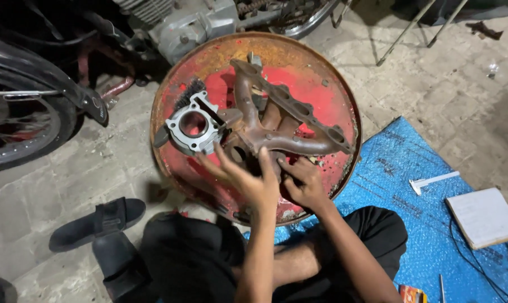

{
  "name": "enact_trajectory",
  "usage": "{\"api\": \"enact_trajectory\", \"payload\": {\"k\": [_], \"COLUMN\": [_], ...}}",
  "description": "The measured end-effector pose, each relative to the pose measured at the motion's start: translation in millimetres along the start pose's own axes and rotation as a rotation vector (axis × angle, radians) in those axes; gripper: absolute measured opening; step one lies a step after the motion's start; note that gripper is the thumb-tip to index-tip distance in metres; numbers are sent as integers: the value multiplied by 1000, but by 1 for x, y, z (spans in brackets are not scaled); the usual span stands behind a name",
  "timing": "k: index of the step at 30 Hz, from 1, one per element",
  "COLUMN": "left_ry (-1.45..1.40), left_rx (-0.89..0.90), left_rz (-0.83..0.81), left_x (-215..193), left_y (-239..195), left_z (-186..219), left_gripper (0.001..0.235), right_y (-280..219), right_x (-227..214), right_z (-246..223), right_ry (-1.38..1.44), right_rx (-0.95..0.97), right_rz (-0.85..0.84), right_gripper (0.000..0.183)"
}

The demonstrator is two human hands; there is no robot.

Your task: The person sits on a blue mat and scrubs a rusty, three-pronged metal part with a small abrasive tool. They rotate the part to clean different sections, including the inner curves and edges, while a silver engine cylinder sits nearby on a red tray.

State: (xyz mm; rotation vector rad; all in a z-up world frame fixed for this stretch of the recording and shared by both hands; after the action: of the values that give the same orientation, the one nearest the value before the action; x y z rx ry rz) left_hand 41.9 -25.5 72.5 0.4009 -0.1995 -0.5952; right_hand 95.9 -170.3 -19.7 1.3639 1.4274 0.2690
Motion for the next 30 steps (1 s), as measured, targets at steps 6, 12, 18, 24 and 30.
{"api": "enact_trajectory", "payload": {"k": [6, 12, 18, 24, 30], "left_ry": [-153, -267, -277, -287, -271], "left_rx": [344, 313, 362, 295, 317], "left_rz": [-5, -97, -180, -177, -159], "left_x": [-29, -29, -26, -26, -25], "left_y": [10, -9, -6, -7, -5], "left_z": [-24, -68, -66, -73, -68], "left_gripper": [46, 43, 38, 36, 34], "right_y": [-13, -16, 2, 0, 4], "right_x": [9, 8, 1, 1, 0], "right_z": [13, 8, -13, -21, -35], "right_ry": [-144, -104, -200, -251, -296], "right_rx": [69, 98, 98, 113, 185], "right_rz": [-28, -94, -125, -166, -218], "right_gripper": [32, 46, 51, 63, 76]}}
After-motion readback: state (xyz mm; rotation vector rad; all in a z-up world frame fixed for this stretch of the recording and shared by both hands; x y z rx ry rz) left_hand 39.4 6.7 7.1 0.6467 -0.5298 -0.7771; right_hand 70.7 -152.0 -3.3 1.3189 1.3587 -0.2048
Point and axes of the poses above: each hand's wrist, its own y-axis towards the middle knuckle, its own x-axis out of the palm, z = x × y, the point moved 3 cm from there along y, towards the middle knuckle, and after that the axes turned 13 degrees about -y, right-handed, at the moved point
